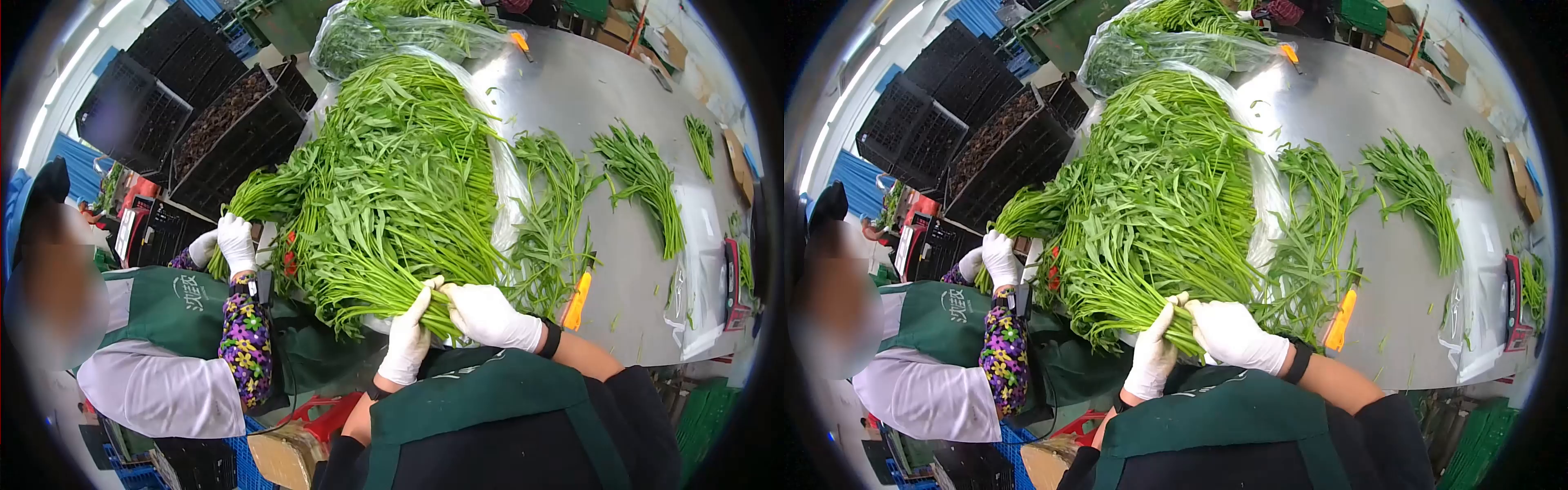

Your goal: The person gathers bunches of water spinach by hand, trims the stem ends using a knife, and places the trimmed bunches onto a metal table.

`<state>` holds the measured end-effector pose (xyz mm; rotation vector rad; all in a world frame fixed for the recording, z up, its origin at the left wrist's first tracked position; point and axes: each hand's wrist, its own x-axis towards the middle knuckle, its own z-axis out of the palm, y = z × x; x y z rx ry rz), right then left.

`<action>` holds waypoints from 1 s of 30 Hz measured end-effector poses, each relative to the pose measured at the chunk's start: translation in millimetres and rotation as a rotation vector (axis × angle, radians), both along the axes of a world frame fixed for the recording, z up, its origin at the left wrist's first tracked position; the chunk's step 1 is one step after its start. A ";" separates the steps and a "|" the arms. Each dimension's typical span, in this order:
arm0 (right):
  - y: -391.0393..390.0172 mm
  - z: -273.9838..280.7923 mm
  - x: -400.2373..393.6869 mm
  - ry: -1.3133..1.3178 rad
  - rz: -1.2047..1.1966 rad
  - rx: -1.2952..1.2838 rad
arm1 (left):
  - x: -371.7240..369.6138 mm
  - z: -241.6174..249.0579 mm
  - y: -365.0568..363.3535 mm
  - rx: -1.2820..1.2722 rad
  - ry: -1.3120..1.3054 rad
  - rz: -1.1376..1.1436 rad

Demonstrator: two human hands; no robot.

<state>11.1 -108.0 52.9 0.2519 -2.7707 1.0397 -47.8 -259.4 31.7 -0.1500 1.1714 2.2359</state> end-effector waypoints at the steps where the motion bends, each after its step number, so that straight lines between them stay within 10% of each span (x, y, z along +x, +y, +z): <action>1: 1.4 -0.4 3.5 -0.010 0.001 -0.003 | 2.5 -0.1 0.6 -0.002 0.007 0.024; 9: 54.8 5.7 39.4 -0.411 0.105 0.130 | 20.4 -2.2 3.3 0.068 -0.116 0.048; 15: 42.2 -2.9 -15.3 0.230 -0.179 -0.040 | 7.6 3.9 -11.3 0.047 -0.071 0.078; 21: 9.3 -28.7 -63.1 0.196 -0.321 0.162 | 9.2 11.0 -17.1 0.103 -0.041 0.120; 24: 22.4 -13.4 -60.9 0.051 -0.249 -0.359 | 8.9 14.6 -21.6 0.099 -0.002 0.156; 30: 10.9 25.6 -38.0 -0.147 -0.224 -0.374 | 6.2 21.3 -8.4 0.060 -0.017 0.157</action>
